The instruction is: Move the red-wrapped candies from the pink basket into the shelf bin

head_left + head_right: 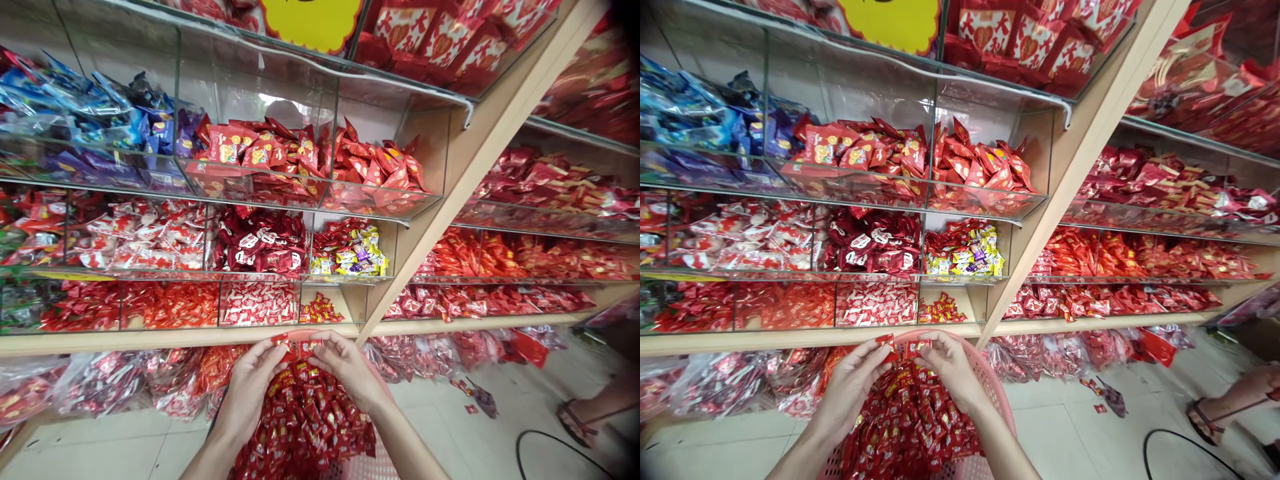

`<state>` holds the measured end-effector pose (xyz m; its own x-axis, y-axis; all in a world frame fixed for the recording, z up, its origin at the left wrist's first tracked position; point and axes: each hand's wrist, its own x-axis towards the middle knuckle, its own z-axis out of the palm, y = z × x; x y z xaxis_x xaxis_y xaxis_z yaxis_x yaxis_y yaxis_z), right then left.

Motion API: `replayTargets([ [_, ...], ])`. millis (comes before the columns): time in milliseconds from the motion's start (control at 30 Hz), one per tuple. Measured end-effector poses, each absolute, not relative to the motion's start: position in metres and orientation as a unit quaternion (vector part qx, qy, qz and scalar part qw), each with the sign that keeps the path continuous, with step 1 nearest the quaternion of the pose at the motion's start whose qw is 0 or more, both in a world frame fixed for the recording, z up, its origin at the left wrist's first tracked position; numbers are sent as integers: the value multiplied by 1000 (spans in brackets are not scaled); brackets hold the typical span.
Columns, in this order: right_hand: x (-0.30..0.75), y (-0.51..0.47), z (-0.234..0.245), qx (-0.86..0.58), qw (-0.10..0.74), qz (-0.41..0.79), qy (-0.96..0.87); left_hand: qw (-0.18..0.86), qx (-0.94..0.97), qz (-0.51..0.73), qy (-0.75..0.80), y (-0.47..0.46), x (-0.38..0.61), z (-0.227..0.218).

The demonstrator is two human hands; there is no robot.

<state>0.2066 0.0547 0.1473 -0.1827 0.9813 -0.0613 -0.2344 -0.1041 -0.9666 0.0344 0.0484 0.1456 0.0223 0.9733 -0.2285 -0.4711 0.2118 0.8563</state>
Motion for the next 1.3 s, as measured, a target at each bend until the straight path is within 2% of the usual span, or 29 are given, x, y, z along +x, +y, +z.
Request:
replayTargets([
  [167,204,51,136,-421,508,629,-412,666,277,550,421,46,35,147],
  [333,193,51,122,-424,570,613,-344,683,211,547,436,40,44,139],
  [600,168,49,116,-439,618,559,-336,707,180,554,401,43,60,124],
  [733,162,44,116,-458,615,542,-344,717,181,551,386,47,57,119],
  [900,165,39,107,-459,569,553,-399,706,170,549,413,53,35,107],
  [1100,187,42,52,-525,533,474,-464,625,239,499,551,49,-8,67],
  [1300,197,35,16,-558,491,406,-531,413,545,317,657,39,9,13],
])
